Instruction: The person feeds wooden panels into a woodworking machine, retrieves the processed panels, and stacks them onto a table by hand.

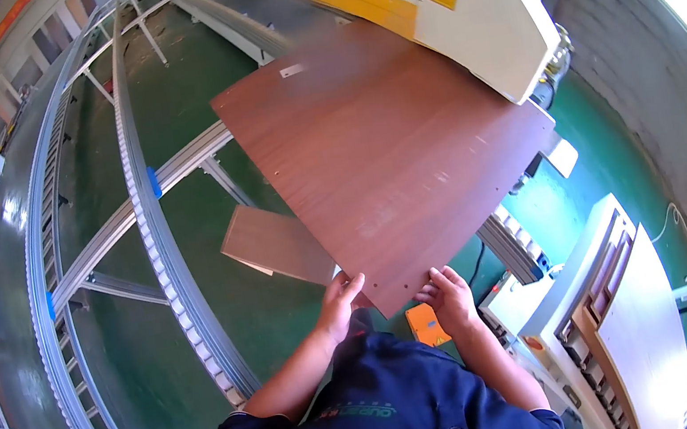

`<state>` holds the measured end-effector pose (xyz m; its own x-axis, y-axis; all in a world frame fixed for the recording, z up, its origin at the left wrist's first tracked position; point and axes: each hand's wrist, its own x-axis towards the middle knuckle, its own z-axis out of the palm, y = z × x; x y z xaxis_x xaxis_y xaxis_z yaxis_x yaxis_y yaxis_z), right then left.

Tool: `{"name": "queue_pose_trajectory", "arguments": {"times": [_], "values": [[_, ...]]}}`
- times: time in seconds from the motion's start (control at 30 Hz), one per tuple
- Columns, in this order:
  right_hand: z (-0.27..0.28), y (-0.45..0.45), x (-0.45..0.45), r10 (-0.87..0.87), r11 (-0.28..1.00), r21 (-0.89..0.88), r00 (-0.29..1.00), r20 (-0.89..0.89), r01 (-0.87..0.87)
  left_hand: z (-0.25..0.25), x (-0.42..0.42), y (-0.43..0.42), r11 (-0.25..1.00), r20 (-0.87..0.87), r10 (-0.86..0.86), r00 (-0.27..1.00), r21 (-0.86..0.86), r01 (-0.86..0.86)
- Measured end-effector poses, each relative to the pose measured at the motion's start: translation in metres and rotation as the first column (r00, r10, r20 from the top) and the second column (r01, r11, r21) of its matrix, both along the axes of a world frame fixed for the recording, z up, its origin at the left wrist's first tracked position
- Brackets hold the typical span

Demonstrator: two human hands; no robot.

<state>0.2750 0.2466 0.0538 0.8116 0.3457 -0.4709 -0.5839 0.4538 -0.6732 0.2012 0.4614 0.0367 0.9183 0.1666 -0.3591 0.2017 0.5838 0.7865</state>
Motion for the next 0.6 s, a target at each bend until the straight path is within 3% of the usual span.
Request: {"name": "queue_pose_trajectory", "arguments": {"times": [0.13, 0.23, 0.4, 0.47, 0.5, 0.6], "values": [[-0.005, -0.039, -0.029, -0.035, 0.998, -0.056, 0.999, 0.041, 0.038, -0.007, -0.029, -0.026, 0.985, -0.024, -0.142, 0.990, 0.099, 0.143], [-0.014, -0.068, -0.049, -0.056, 0.998, -0.013, 0.997, 0.060, 0.057, -0.006, -0.048, -0.057, 0.977, 0.018, -0.123, 0.992, 0.175, 0.118], [-0.017, -0.115, -0.085, -0.099, 0.995, -0.019, 0.986, 0.130, 0.103, -0.012, -0.079, -0.091, 0.940, 0.017, -0.282, 0.959, 0.204, 0.273], [-0.011, -0.131, -0.100, -0.127, 0.990, -0.047, 0.986, 0.109, 0.132, -0.010, -0.090, -0.103, 0.920, 0.059, -0.358, 0.932, 0.192, 0.342], [-0.010, -0.140, -0.108, -0.152, 0.985, -0.064, 0.983, 0.106, 0.160, -0.020, -0.092, -0.108, 0.896, 0.106, -0.393, 0.913, 0.266, 0.355], [-0.005, -0.164, -0.127, -0.241, 0.960, -0.136, 0.969, 0.054, 0.246, -0.021, -0.094, -0.094, 0.804, -0.114, -0.447, 0.887, 0.383, 0.454]]}}
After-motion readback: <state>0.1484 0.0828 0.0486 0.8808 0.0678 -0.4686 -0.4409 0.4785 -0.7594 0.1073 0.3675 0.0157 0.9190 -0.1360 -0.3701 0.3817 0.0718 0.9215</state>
